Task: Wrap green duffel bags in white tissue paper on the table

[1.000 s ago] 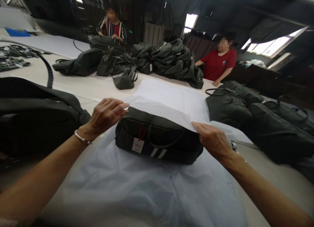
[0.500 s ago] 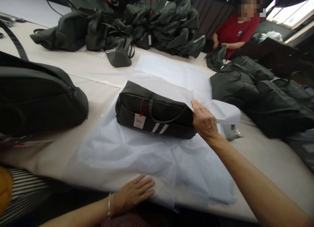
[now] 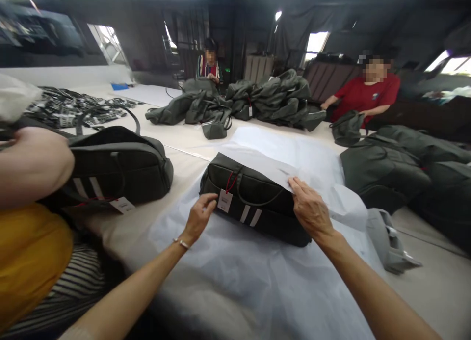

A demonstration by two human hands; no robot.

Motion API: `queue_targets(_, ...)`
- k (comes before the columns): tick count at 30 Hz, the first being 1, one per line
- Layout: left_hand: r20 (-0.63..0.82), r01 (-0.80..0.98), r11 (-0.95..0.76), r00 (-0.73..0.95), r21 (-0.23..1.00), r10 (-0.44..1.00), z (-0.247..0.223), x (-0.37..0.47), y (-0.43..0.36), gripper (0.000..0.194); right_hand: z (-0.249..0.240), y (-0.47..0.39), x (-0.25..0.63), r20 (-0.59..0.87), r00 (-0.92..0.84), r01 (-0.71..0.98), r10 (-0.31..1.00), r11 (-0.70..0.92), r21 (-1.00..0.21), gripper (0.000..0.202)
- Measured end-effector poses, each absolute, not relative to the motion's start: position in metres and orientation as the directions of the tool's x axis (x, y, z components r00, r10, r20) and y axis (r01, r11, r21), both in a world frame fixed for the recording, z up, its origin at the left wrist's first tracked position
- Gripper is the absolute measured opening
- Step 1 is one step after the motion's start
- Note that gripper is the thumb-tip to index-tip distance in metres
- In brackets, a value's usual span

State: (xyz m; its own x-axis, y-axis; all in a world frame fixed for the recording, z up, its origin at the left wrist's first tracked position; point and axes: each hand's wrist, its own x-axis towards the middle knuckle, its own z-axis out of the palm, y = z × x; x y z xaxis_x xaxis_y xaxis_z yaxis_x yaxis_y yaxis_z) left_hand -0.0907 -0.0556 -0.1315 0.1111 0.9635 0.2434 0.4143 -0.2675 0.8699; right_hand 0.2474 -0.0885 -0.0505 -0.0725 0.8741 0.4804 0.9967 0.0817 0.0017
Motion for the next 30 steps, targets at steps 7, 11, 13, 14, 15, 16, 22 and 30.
queue_targets(7,0.139,0.365,-0.133,0.01,0.921,0.99,-0.089,-0.106,0.079,0.055,-0.032,-0.082,0.257,0.423,-0.036,0.994,0.906,0.076,-0.079,0.044)
queue_targets(11,0.064,0.372,-0.148,0.229,0.916,0.971,-0.065,-0.096,0.118,0.052,-0.039,-0.082,0.263,0.439,-0.008,0.996,0.898,0.045,-0.074,0.045)
queue_targets(13,0.002,0.409,-0.149,0.338,0.9,0.941,-0.055,-0.09,0.135,0.045,-0.04,-0.081,0.269,0.435,-0.007,0.997,0.9,0.039,-0.066,0.046)
queue_targets(14,-0.028,0.429,-0.15,0.382,0.891,0.924,-0.05,-0.088,0.141,0.041,-0.038,-0.08,0.272,0.425,-0.009,0.996,0.905,0.045,-0.074,0.046)
queue_targets(15,-0.053,0.448,-0.155,0.418,0.881,0.907,-0.047,-0.087,0.145,0.038,-0.034,-0.078,0.275,0.408,-0.009,0.994,0.913,0.051,-0.093,0.044)
queue_targets(16,-0.071,0.463,-0.163,0.449,0.871,0.891,-0.045,-0.087,0.147,0.035,-0.027,-0.075,0.279,0.382,-0.002,0.991,0.924,0.052,-0.122,0.041)
queue_targets(22,-0.132,0.519,-0.224,0.562,0.825,0.816,-0.049,-0.106,0.12,0.039,0.034,-0.073,0.288,0.229,0.088,0.959,0.969,-0.02,-0.283,0.036)
queue_targets(30,0.302,0.303,-0.563,0.605,0.768,0.737,-0.088,-0.125,0.091,0.058,0.011,-0.134,0.237,0.394,-0.198,0.968,0.898,0.243,-0.069,0.042)
